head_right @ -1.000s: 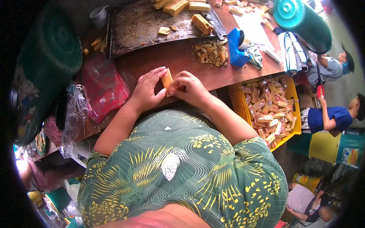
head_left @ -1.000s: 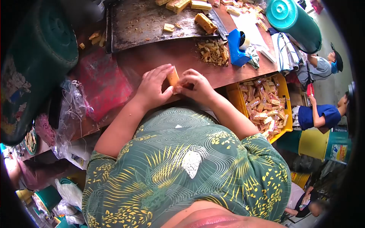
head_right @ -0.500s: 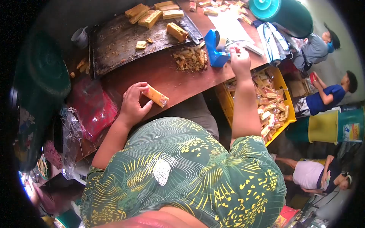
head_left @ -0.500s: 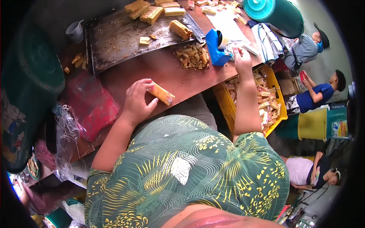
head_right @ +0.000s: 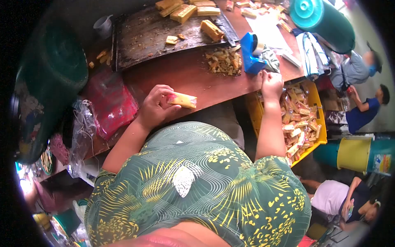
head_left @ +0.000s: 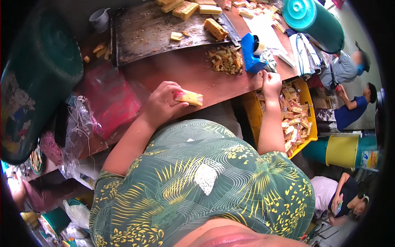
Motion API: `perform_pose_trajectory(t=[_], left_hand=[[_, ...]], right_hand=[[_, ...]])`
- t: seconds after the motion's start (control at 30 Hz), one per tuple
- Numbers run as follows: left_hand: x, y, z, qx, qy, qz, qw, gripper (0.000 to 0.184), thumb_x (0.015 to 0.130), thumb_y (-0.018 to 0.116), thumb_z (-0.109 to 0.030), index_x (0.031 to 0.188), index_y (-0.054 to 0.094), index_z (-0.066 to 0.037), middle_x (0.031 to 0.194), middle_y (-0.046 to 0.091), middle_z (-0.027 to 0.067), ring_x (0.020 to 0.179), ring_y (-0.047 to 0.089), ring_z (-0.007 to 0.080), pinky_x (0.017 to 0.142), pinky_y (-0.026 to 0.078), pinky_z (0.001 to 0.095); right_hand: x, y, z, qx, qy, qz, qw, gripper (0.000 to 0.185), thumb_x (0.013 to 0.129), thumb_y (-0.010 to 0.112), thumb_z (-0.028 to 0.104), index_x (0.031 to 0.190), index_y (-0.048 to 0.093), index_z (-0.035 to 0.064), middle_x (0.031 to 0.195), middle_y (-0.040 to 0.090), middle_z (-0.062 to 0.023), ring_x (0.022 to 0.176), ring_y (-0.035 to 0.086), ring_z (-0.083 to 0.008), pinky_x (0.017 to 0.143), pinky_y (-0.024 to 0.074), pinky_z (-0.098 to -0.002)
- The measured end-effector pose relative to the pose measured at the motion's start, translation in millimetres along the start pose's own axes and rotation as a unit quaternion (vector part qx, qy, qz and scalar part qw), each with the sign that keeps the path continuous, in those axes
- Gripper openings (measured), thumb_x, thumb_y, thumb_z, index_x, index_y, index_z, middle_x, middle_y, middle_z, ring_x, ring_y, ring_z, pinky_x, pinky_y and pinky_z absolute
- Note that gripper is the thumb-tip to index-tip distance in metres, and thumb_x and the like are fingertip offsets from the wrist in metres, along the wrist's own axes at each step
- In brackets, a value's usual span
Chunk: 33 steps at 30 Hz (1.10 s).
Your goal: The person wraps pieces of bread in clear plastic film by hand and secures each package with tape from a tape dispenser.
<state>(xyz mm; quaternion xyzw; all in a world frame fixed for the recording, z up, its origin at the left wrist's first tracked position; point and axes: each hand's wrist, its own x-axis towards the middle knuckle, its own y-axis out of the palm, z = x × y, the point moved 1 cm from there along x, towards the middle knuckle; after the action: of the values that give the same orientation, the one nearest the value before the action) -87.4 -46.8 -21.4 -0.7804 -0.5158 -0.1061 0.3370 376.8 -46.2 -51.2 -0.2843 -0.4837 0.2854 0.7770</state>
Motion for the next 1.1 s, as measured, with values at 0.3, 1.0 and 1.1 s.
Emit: perform_pose_trajectory(t=[0.3, 1.0, 1.1], left_hand=[[0, 6, -2, 0.093, 0.094, -0.033, 0.991, 0.04, 0.079, 0.088, -0.024, 0.109, 0.066, -0.009, 0.108, 0.066, 0.0091, 0.091, 0.068, 0.0296, 0.081, 0.057, 0.0401], [-9, -17, -12, -0.052, -0.028, -0.087, 0.994, 0.043, 0.093, 0.077, -0.029, 0.121, 0.058, -0.005, 0.125, 0.06, 0.0142, 0.117, 0.06, 0.0273, 0.097, 0.05, 0.0387], [7, -48, -40, -0.201, -0.043, -0.083, 0.975, 0.037, 0.097, 0.072, -0.028, 0.122, 0.059, -0.005, 0.123, 0.06, 0.0122, 0.112, 0.059, 0.0208, 0.09, 0.049, 0.0342]], right_hand=[[-28, -37, 243, 0.359, -0.161, 0.478, 0.786, 0.025, 0.1, 0.068, 0.02, 0.092, 0.07, -0.0035, 0.087, 0.057, -0.009, 0.082, 0.058, -0.0186, 0.073, 0.0483, -0.0332], [63, -75, 166, 0.156, -0.194, -0.029, 0.968, 0.015, 0.085, 0.076, 0.005, 0.094, 0.065, 0.0065, 0.101, 0.068, -0.0105, 0.096, 0.067, -0.0257, 0.08, 0.0544, -0.0353], [73, -90, 164, 0.187, -0.13, -0.116, 0.967, 0.02, 0.085, 0.076, 0.003, 0.102, 0.064, 0.0058, 0.103, 0.068, -0.0115, 0.101, 0.065, -0.0308, 0.089, 0.0519, -0.0391]])
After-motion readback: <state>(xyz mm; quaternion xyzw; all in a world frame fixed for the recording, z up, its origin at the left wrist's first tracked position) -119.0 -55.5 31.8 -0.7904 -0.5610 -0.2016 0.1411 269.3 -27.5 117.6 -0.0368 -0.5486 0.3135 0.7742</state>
